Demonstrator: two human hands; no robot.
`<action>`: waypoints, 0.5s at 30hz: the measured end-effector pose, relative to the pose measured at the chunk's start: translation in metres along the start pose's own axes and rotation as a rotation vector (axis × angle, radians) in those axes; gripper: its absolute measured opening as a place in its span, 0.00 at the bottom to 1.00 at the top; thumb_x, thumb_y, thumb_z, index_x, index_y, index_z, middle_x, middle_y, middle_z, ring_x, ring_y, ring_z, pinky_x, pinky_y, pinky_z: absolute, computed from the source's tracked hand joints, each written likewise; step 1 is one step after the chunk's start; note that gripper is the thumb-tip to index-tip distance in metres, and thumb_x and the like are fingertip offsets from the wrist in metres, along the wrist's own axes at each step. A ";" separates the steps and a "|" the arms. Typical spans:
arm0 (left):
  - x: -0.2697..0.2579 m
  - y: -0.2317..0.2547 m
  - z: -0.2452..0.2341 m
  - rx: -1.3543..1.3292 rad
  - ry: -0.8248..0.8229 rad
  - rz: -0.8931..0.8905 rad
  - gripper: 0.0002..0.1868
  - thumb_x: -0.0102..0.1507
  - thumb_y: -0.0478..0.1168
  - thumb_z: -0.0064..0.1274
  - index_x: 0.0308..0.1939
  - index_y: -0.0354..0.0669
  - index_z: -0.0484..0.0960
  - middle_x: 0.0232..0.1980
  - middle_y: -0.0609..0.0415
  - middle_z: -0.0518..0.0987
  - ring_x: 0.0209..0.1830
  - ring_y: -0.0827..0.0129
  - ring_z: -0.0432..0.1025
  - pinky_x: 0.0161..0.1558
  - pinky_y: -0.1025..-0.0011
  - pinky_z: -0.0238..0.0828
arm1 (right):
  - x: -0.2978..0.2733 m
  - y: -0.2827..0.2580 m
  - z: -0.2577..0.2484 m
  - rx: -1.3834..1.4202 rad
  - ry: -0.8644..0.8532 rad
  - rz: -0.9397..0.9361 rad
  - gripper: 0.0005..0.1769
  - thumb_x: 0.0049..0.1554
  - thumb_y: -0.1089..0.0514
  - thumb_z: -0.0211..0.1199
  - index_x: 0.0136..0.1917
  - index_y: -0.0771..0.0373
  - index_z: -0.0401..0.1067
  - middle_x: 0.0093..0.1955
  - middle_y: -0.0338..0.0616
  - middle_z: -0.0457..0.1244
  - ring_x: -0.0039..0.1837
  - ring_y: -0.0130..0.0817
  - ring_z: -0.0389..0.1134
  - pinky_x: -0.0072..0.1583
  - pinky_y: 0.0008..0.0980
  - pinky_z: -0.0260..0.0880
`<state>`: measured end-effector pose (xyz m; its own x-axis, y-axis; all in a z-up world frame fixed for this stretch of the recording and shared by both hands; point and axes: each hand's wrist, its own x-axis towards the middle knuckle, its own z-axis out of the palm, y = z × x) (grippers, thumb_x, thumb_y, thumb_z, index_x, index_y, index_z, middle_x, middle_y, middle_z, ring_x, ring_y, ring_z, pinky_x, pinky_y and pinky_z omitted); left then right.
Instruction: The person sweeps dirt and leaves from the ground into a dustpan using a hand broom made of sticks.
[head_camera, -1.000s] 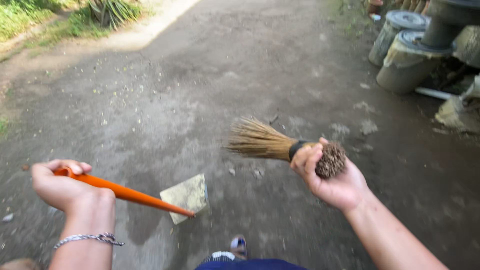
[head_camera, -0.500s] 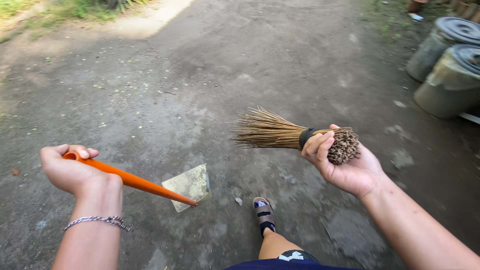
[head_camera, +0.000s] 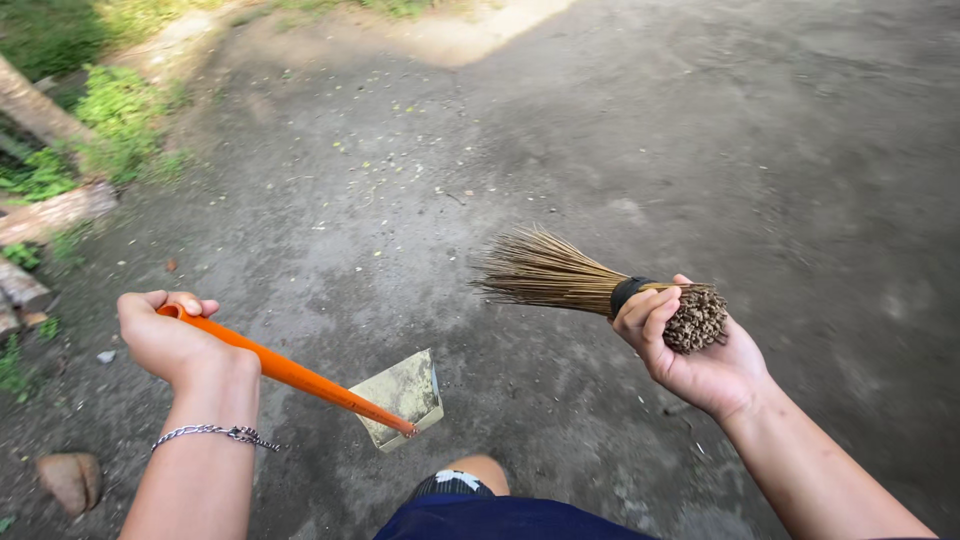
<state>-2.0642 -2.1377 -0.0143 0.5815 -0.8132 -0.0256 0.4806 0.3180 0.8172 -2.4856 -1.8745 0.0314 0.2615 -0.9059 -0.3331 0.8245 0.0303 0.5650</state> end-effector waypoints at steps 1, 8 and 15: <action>0.003 -0.004 0.007 0.010 0.016 0.012 0.09 0.59 0.42 0.44 0.25 0.50 0.62 0.22 0.60 0.65 0.25 0.70 0.62 0.37 0.70 0.69 | 0.015 -0.012 0.011 -0.001 0.009 -0.002 0.09 0.54 0.60 0.61 0.43 0.68 0.65 0.39 0.45 0.60 0.41 0.36 0.66 0.43 0.37 0.77; 0.066 -0.070 0.056 0.013 0.076 0.061 0.08 0.59 0.42 0.44 0.26 0.50 0.64 0.23 0.59 0.67 0.26 0.69 0.64 0.38 0.70 0.69 | 0.135 -0.084 0.081 0.014 0.084 0.020 0.10 0.54 0.60 0.62 0.44 0.68 0.65 0.39 0.45 0.60 0.41 0.36 0.66 0.43 0.37 0.78; 0.124 -0.148 0.154 0.071 -0.104 -0.065 0.13 0.67 0.44 0.47 0.28 0.50 0.66 0.24 0.59 0.67 0.28 0.72 0.64 0.39 0.72 0.65 | 0.251 -0.125 0.168 0.043 0.165 0.021 0.12 0.53 0.58 0.62 0.44 0.68 0.65 0.39 0.45 0.61 0.39 0.34 0.67 0.44 0.39 0.79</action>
<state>-2.1644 -2.3605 -0.0494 0.4777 -0.8782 -0.0230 0.4651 0.2306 0.8547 -2.6078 -2.1763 0.0039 0.3601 -0.8234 -0.4386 0.7968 0.0268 0.6037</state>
